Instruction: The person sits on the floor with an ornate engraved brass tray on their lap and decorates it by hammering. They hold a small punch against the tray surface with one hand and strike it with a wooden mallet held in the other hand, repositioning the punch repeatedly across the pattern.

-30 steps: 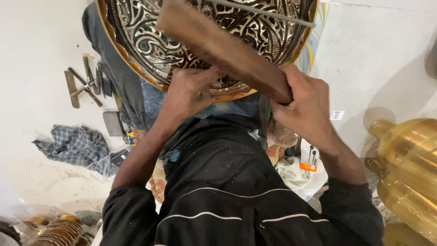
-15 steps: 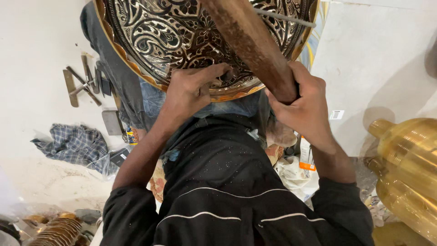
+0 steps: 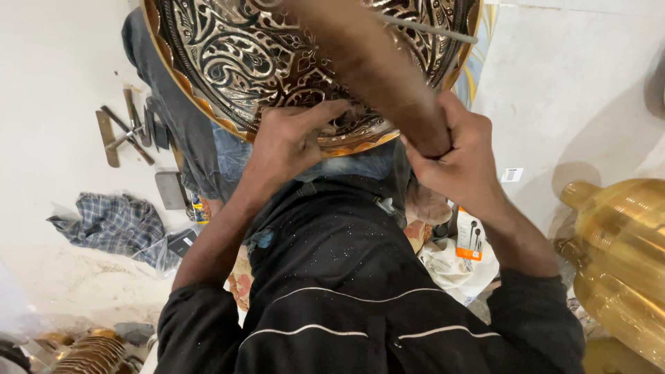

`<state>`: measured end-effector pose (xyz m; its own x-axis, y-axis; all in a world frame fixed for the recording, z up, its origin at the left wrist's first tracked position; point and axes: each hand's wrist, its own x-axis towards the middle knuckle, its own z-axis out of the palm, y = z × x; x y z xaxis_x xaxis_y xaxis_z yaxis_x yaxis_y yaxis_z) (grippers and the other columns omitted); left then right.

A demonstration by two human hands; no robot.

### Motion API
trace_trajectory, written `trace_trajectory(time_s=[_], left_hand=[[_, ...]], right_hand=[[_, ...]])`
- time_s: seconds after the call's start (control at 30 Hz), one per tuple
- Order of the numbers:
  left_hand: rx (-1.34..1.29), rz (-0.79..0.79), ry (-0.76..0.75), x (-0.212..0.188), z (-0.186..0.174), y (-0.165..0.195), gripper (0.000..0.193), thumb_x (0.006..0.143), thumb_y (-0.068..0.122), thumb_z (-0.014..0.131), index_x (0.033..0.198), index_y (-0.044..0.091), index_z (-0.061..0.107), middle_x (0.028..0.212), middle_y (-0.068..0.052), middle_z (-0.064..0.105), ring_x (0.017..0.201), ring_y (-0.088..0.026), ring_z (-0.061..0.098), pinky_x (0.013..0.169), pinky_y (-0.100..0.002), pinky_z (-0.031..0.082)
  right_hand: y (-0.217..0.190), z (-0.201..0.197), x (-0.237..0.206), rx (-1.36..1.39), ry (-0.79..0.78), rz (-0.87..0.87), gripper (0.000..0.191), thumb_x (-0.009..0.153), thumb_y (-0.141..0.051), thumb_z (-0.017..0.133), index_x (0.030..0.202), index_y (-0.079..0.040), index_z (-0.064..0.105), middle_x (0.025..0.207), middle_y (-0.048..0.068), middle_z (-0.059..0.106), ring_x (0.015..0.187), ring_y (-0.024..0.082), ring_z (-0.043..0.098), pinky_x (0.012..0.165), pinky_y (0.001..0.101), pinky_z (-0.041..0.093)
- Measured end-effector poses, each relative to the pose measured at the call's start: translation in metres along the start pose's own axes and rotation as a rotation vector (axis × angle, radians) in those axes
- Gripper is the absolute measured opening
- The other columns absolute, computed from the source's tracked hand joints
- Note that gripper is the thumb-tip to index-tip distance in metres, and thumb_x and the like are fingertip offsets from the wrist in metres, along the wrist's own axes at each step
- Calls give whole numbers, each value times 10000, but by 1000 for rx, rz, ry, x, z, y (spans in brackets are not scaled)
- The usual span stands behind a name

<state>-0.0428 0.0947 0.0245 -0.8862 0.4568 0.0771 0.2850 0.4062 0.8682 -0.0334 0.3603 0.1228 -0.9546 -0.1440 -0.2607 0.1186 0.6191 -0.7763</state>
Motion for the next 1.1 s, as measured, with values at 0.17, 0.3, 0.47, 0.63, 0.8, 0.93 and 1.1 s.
trace_trajectory(time_s=[0.17,0.3,0.47,0.63,0.8,0.93,1.1], left_hand=[[-5,-40,22,1,0,7,567,748,-137,612,1268,69,703,975,-181,739,811,-310,747,693,-397,589],[-120,-7,65,1,1,10,578,809,-165,570,1326,74,670,1120,-158,760,935,-251,795,711,-329,633],[-27,-29,22,0,2,4,544,742,-134,632,1237,82,698,1007,-142,775,676,-223,729,597,-351,579],[-49,27,30,-3,2,0,625,708,-151,615,1291,60,692,978,-173,760,775,-297,734,659,-389,571],[-59,-5,31,-2,-2,4,579,692,-110,637,1240,73,666,922,-184,732,832,-304,751,684,-398,574],[-36,-94,-6,4,-4,9,607,747,-161,596,1289,81,719,918,-187,755,779,-310,743,670,-409,571],[-85,12,58,4,-3,11,585,754,-150,584,1294,55,677,1049,-190,752,878,-297,773,728,-370,611]], right_hand=[[9,-4,-3,-391,-96,-108,386,718,-57,745,1072,-10,598,822,192,661,728,385,627,630,434,435],[7,0,-2,-70,52,-10,271,876,-72,777,1066,-15,592,805,156,647,664,278,631,660,333,486],[5,-3,-5,-54,-17,-42,313,801,-65,726,1073,-9,580,820,167,651,728,354,647,663,341,489],[3,-6,-3,-156,10,-102,364,775,-54,730,1110,-13,591,836,183,646,720,358,662,663,352,492],[-3,-3,1,-340,-76,-134,386,745,-62,745,1108,-52,616,882,162,705,745,375,673,660,386,463],[-3,-1,0,-98,-6,-68,372,836,-87,743,1165,-25,581,868,161,665,752,383,606,711,361,475],[2,-3,0,-133,-49,7,384,763,-66,709,1129,-23,602,812,173,641,673,348,647,649,332,493]])
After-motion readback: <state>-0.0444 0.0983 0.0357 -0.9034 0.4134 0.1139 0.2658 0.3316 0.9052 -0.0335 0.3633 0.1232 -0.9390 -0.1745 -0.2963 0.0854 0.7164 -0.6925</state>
